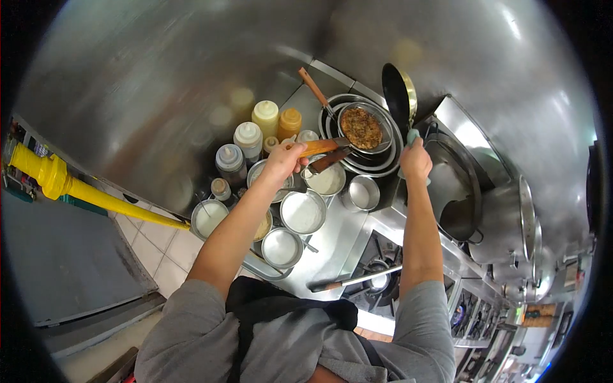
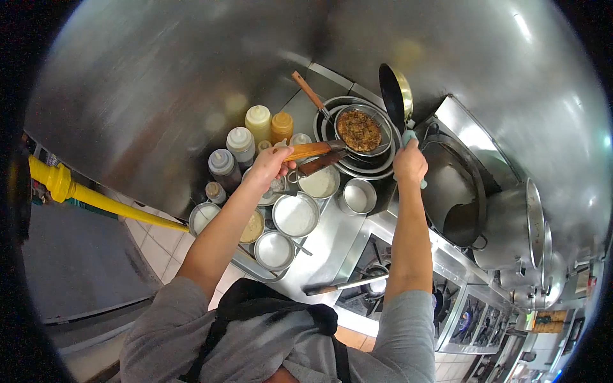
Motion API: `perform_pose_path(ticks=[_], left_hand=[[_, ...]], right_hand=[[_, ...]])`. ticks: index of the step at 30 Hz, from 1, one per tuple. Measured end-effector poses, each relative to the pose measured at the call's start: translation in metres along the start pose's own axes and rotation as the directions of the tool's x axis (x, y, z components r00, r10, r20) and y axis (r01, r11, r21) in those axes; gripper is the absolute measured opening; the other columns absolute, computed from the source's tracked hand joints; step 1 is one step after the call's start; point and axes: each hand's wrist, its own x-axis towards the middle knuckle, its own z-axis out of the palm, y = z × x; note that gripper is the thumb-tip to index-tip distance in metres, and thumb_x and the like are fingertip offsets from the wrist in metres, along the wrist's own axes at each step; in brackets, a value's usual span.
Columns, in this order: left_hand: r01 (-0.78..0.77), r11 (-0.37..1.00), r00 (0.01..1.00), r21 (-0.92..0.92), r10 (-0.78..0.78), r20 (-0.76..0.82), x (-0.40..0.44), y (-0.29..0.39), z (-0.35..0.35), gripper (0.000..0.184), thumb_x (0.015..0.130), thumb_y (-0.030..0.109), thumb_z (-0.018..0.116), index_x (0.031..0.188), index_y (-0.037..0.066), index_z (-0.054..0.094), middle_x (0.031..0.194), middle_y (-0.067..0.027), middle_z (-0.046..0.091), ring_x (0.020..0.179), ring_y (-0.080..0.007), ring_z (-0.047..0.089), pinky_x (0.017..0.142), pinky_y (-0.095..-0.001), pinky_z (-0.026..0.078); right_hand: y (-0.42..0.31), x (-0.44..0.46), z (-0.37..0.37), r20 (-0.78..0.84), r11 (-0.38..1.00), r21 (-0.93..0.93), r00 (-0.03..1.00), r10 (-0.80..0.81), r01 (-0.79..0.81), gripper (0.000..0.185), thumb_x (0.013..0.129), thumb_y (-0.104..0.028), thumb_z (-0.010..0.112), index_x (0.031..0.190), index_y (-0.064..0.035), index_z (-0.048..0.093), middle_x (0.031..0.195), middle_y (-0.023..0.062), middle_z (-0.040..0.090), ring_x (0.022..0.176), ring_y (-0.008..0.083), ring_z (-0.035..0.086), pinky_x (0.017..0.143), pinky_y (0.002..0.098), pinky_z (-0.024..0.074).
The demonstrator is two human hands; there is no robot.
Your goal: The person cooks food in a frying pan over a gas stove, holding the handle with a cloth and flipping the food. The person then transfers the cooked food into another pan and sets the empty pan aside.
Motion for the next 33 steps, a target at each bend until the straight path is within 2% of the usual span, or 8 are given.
perform_pose_path(ticks=[5, 7, 10, 19, 24, 26, 30, 33], left_hand=[[-0.007, 0.99, 1.0, 0.143, 0.007, 0.005, -0.018, 0.0, -0.011, 0.04, 0.089, 0.038, 0.056, 0.104, 0.002, 0.059, 0.082, -0.0042, 0.065, 0.06, -0.0067, 0.054, 0.051, -0.0213, 0.042], [-0.349, 0.805, 0.831, 0.48, 0.502, -0.238, -0.049, 0.0, -0.02, 0.049, 0.089, 0.034, 0.06, 0.12, -0.004, 0.051, 0.094, -0.0076, 0.064, 0.073, -0.009, 0.057, 0.06, -0.0228, 0.047], [-0.474, 0.782, 0.812, 0.404, 0.566, -0.144, -0.08, 0.005, -0.043, 0.056, 0.088, 0.023, 0.063, 0.13, -0.006, 0.041, 0.101, -0.008, 0.062, 0.082, -0.0097, 0.057, 0.067, -0.0242, 0.049], [-0.607, 0.599, 0.67, 0.522, 0.739, -0.068, -0.193, 0.033, -0.082, 0.021, 0.082, 0.01, 0.065, 0.101, 0.001, 0.065, 0.08, -0.0104, 0.067, 0.073, -0.0167, 0.064, 0.067, -0.0268, 0.049], [-0.565, 0.707, 0.724, 0.425, 0.672, -0.155, -0.242, 0.02, -0.087, 0.016, 0.085, 0.01, 0.063, 0.098, 0.0, 0.065, 0.079, -0.0074, 0.067, 0.072, -0.0126, 0.062, 0.064, -0.0251, 0.047], [-0.276, 0.934, 0.96, 0.227, 0.278, 0.024, -0.259, 0.008, -0.093, 0.015, 0.087, 0.011, 0.062, 0.093, -0.002, 0.065, 0.077, -0.006, 0.065, 0.068, -0.0097, 0.058, 0.061, -0.0246, 0.046], [-0.343, 0.868, 0.889, 0.361, 0.175, 0.423, -0.276, 0.001, -0.082, 0.019, 0.089, 0.018, 0.061, 0.085, 0.0, 0.066, 0.063, -0.0031, 0.059, 0.057, -0.0077, 0.052, 0.053, -0.0255, 0.042], [-0.322, 0.885, 0.875, 0.336, 0.143, 0.463, -0.274, -0.028, -0.069, 0.026, 0.088, 0.026, 0.062, 0.079, 0.001, 0.063, 0.059, -0.0073, 0.055, 0.053, -0.0125, 0.05, 0.052, -0.0284, 0.04]], right_hand=[[-0.002, 0.008, -0.027, -0.109, 0.995, -0.042, 0.99, -0.092, 0.088, 0.026, 0.086, -0.023, 0.051, 0.102, -0.0033, 0.047, 0.084, 0.0227, 0.065, 0.081, 0.0407, 0.063, 0.072, 0.0506, 0.048], [-0.006, 0.01, -0.042, -0.127, 0.992, -0.058, 0.985, -0.115, 0.109, 0.026, 0.086, -0.023, 0.051, 0.102, -0.0034, 0.047, 0.084, 0.0226, 0.065, 0.08, 0.0407, 0.063, 0.071, 0.0506, 0.0481], [-0.009, 0.01, -0.054, -0.165, 0.986, -0.08, 0.974, -0.158, 0.146, 0.024, 0.086, -0.022, 0.05, 0.1, -0.0035, 0.048, 0.081, 0.0222, 0.065, 0.076, 0.0405, 0.063, 0.069, 0.0506, 0.0484], [-0.012, 0.014, -0.109, -0.286, 0.961, -0.157, 0.92, -0.266, 0.229, 0.02, 0.086, -0.022, 0.051, 0.098, -0.0059, 0.048, 0.075, 0.0222, 0.064, 0.072, 0.0422, 0.062, 0.065, 0.0518, 0.0468], [-0.006, 0.026, -0.165, -0.391, 0.94, -0.261, 0.866, -0.312, 0.221, 0.023, 0.086, -0.026, 0.051, 0.102, -0.0092, 0.049, 0.074, 0.0237, 0.063, 0.071, 0.0442, 0.061, 0.065, 0.0538, 0.0469], [-0.008, 0.031, -0.199, -0.427, 0.935, -0.296, 0.848, -0.313, 0.196, 0.024, 0.087, -0.029, 0.05, 0.103, -0.0098, 0.049, 0.075, 0.0231, 0.064, 0.072, 0.0441, 0.062, 0.065, 0.0532, 0.0474], [-0.02, 0.042, -0.25, -0.433, 0.934, -0.302, 0.845, -0.314, 0.193, 0.03, 0.089, -0.034, 0.048, 0.105, -0.0094, 0.05, 0.08, 0.0224, 0.065, 0.077, 0.0441, 0.062, 0.068, 0.0523, 0.0477], [-0.027, 0.055, -0.236, -0.411, 0.989, -0.112, 0.901, -0.137, 0.1, 0.036, 0.09, -0.037, 0.046, 0.104, -0.0045, 0.051, 0.092, 0.0264, 0.064, 0.087, 0.0437, 0.061, 0.074, 0.0506, 0.0474]])
